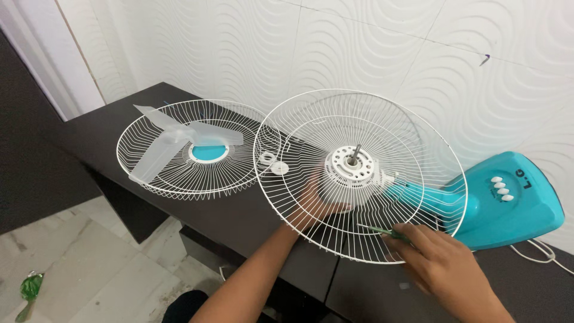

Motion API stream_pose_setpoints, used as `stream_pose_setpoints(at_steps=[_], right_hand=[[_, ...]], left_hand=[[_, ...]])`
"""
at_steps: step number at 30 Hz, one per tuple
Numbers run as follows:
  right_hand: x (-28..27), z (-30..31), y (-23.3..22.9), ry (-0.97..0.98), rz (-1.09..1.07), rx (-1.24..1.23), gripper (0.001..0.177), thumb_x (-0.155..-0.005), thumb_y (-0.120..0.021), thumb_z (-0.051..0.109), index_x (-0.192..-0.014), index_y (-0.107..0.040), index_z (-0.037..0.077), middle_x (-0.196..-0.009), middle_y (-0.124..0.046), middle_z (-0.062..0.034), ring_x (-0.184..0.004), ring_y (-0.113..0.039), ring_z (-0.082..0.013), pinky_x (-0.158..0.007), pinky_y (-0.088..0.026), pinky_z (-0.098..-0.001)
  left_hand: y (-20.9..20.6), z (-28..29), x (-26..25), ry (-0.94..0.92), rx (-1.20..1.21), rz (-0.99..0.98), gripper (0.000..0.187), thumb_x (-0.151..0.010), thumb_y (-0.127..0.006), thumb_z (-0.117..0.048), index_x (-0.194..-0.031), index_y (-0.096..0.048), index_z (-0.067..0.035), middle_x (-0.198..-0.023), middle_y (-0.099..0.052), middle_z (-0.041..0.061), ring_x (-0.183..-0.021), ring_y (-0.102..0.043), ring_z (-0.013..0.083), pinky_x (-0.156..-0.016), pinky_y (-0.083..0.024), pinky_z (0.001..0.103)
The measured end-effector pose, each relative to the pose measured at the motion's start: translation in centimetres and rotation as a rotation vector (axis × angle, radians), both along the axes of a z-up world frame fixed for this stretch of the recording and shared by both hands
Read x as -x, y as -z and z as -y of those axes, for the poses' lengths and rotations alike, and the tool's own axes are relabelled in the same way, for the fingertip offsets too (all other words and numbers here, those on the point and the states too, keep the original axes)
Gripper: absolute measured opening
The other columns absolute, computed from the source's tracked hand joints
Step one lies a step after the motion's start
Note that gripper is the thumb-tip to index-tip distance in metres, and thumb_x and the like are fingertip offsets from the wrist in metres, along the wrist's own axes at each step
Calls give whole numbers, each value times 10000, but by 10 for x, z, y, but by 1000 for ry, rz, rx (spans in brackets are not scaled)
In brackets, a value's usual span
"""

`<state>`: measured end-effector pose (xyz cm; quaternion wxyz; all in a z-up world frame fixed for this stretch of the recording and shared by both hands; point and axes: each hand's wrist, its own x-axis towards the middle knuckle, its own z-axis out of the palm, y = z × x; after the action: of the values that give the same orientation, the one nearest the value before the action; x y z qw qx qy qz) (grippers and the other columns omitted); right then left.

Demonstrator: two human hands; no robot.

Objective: The person assembles a table fan by attaching the motor housing to the stand, mounting the fan blade, and securing both front and rear wire cages with a central cap. The assembly is performed on a dark countertop using a screwdriver.

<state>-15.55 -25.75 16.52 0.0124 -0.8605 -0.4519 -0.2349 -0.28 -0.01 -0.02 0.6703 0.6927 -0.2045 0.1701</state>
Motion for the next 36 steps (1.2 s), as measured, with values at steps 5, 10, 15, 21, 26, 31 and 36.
stream_pose_setpoints(at_steps=[5, 10, 15, 21, 26, 31, 36], right_hand=[[1, 6, -1, 50, -59, -5, 601, -655, -769, 85, -1246, -689, 161, -1187, -655, -58, -1001, -684, -256, -834, -551, -398], [-3, 13, 0, 20, -83, 7, 717, -526, -754, 65, -1237, -695, 136, -1237, -654, -72, -1074, -661, -288, -887, -529, -418], [-20, 25, -6, 93, -204, 26, 611, -617, -776, 57, -1213, -713, 177, -1240, -661, -33, -1076, -655, -249, -905, -521, -405], [-27, 31, -18, 28, -179, 39, 540, -668, -774, 136, -1204, -734, 187, -1287, -671, -4, -1155, -659, -236, -957, -523, -391], [-17, 24, -20, 104, -193, 35, 508, -655, -783, 87, -1155, -756, 173, -1218, -677, -18, -1043, -675, -239, -877, -537, -405], [-8, 20, -4, 54, -140, -54, 531, -620, -773, 89, -1147, -749, 146, -1118, -677, -26, -1012, -682, -242, -856, -546, -392], [-7, 19, 6, 62, -89, -54, 511, -627, -779, 99, -1133, -737, 151, -1127, -669, -42, -994, -675, -241, -825, -542, -395]], left_hand=[[4, -4, 7, -22, -23, -14, 1224, -600, -924, -491, -1579, -281, -136, -1553, -465, 138, -1442, -474, 319, -1102, -461, 505], [7, -4, 10, -24, -27, -20, 1210, -610, -916, -496, -1576, -285, -132, -1550, -464, 143, -1439, -472, 323, -1104, -457, 507], [7, -4, 6, -22, -26, -14, 1197, -620, -909, -502, -1573, -290, -127, -1546, -464, 147, -1437, -470, 327, -1106, -453, 509], [4, -2, -1, -7, -15, -4, 1181, -631, -900, -510, -1569, -296, -122, -1543, -463, 153, -1434, -468, 332, -1108, -449, 512], [2, 2, -4, -3, -20, 0, 1168, -641, -893, -516, -1565, -300, -118, -1540, -463, 157, -1432, -467, 336, -1110, -445, 514], [8, -5, 8, -39, -52, -28, 1155, -651, -886, -522, -1562, -305, -113, -1537, -462, 162, -1429, -465, 339, -1111, -441, 516], [5, -4, 8, -43, -58, -25, 1142, -661, -878, -528, -1559, -309, -109, -1534, -462, 167, -1427, -463, 343, -1113, -437, 518]])
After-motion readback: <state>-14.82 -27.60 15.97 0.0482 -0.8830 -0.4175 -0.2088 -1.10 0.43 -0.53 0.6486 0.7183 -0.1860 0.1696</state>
